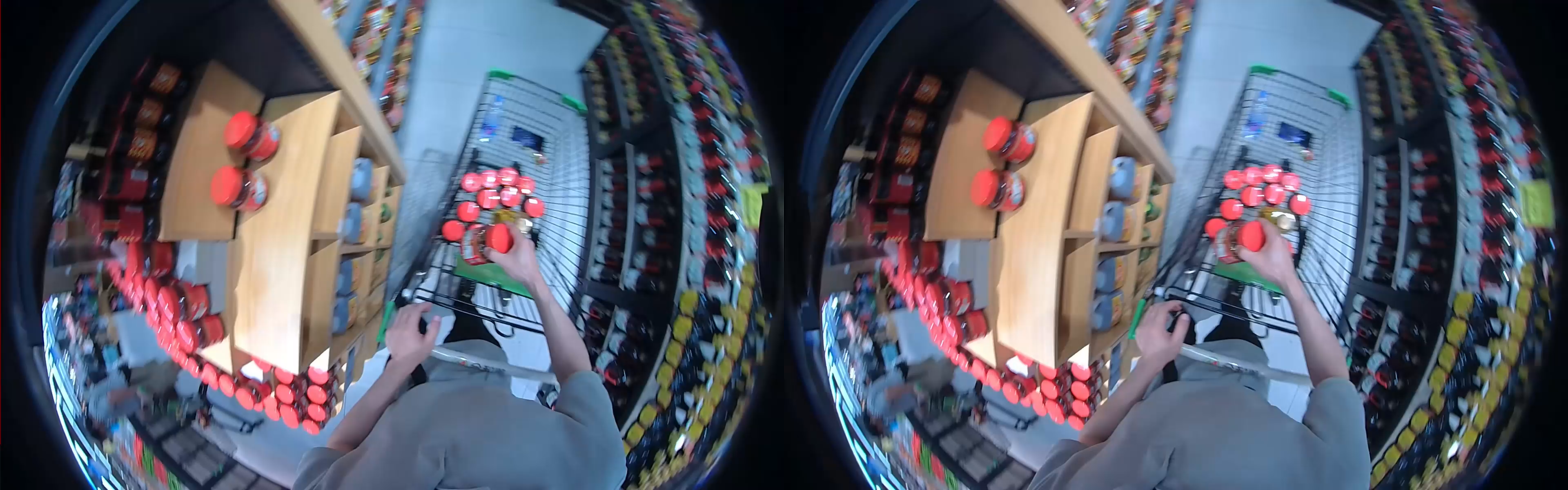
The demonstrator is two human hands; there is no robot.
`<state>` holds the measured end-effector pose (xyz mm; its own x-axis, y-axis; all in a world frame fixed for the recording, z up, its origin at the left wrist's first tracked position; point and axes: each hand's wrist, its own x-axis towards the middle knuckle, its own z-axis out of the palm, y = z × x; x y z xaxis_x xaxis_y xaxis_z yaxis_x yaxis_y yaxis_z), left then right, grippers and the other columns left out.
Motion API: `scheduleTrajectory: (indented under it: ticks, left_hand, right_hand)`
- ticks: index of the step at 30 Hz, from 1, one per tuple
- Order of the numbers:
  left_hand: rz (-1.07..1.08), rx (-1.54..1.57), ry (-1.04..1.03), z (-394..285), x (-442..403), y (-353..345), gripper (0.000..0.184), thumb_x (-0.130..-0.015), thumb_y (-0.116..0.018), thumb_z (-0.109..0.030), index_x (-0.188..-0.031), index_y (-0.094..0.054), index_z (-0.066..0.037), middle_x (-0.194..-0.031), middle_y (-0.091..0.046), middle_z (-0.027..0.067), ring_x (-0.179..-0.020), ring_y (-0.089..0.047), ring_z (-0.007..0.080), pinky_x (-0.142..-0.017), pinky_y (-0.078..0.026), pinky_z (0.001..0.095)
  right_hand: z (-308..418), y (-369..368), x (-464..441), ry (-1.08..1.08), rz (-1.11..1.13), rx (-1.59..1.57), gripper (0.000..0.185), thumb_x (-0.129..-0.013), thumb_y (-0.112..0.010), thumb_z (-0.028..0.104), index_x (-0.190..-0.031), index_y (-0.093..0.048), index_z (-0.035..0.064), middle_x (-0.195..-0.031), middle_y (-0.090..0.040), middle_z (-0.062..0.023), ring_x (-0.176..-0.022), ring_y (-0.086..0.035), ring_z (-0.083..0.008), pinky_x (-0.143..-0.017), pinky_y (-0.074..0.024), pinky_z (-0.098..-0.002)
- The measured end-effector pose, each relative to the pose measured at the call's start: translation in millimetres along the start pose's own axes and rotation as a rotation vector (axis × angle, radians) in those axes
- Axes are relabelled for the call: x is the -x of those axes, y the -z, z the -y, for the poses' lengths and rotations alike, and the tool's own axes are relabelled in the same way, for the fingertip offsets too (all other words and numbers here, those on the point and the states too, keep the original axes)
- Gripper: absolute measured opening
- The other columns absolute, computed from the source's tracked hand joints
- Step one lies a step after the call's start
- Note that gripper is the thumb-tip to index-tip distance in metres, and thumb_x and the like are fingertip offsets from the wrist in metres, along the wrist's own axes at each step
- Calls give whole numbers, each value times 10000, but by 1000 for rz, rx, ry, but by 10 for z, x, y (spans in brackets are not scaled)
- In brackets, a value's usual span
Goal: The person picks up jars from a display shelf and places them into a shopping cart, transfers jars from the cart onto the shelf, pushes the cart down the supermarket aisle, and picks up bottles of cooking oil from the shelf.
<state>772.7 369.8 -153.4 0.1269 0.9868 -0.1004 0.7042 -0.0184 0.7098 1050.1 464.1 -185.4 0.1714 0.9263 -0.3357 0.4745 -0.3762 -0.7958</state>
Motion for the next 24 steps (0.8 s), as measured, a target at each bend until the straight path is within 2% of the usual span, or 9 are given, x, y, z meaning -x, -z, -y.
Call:
scheduleTrajectory:
  ticks: [1, 2, 3, 5, 8, 11, 13, 16, 24]
  left_hand:
    - [68, 111, 63, 10, -4, 42, 319, -860, -704, -255, -1101, -649, -52, -1025, -673, 91, -866, -671, 236, -744, -541, 347]
    - [123, 404, 102, 126, 11, 25, 378, -918, -664, -256, -1208, -583, -28, -1144, -635, 112, -942, -662, 201, -779, -536, 337]
    - [283, 692, 121, 261, -8, 36, 468, -986, -574, -201, -1387, -409, -26, -1300, -552, 140, -1073, -631, 234, -868, -531, 349]
    - [420, 954, 97, 57, -150, 313, 636, -995, -585, -318, -1473, -274, -36, -1374, -491, 155, -1134, -617, 266, -909, -529, 372]
    - [707, 1403, 36, -234, -223, 671, 684, -989, -604, -288, -1494, -227, -22, -1350, -497, 154, -1176, -573, 228, -961, -503, 382]
    - [720, 1201, 11, -258, -161, 837, 696, -988, -605, -313, -1486, -222, -13, -1395, -462, 150, -1228, -538, 242, -996, -486, 404]
    - [643, 1210, -7, -357, -102, 983, 742, -931, -688, -187, -1468, -211, 2, -1403, -450, 146, -1265, -505, 234, -1061, -448, 411]
    - [480, 1247, -78, -492, -2, 1104, 782, -845, -746, 0, -1435, -232, 1, -1386, -436, 159, -1277, -499, 222, -1089, -434, 394]
    - [275, 1221, -130, -452, 42, 1145, 798, -824, -775, -10, -1409, -232, -2, -1380, -420, 170, -1262, -509, 227, -1068, -463, 403]
  right_hand:
    - [243, 151, 199, 45, -30, -62, 702, -725, -776, 282, -1284, -531, -65, -1054, -681, -206, -984, -678, -270, -894, -526, -368]
    - [428, 290, 379, 12, -18, -103, 700, -744, -765, 268, -1312, -522, -60, -1083, -677, -187, -996, -667, -249, -909, -516, -357]
    - [580, 382, 539, -12, 5, -153, 699, -764, -754, 255, -1341, -512, -55, -1112, -673, -169, -1008, -655, -227, -925, -506, -345]
    - [802, 442, 791, 31, 79, -464, 684, -800, -726, 241, -1381, -499, -40, -1200, -649, -135, -1067, -625, -203, -973, -477, -337]
    - [1202, 369, 1146, 77, 194, -680, 626, -836, -688, 236, -1378, -513, -24, -1257, -621, -109, -1137, -581, -185, -1005, -452, -333]
    - [1416, 160, 1373, 157, 253, -675, 628, -838, -695, 222, -1397, -508, 6, -1290, -599, -110, -1183, -562, -183, -1013, -454, -340]
    - [1549, 101, 1478, 247, 244, -679, 633, -853, -694, 189, -1427, -481, 29, -1332, -575, -108, -1217, -555, -186, -1046, -448, -356]
    - [1554, -121, 1519, 189, 259, -983, 659, -875, -704, 183, -1461, -438, 43, -1372, -550, -109, -1262, -532, -189, -1076, -438, -374]
    - [1630, -429, 1412, 155, 280, -1091, 680, -938, -691, 297, -1487, -380, 46, -1406, -513, -99, -1272, -524, -212, -1043, -472, -392]
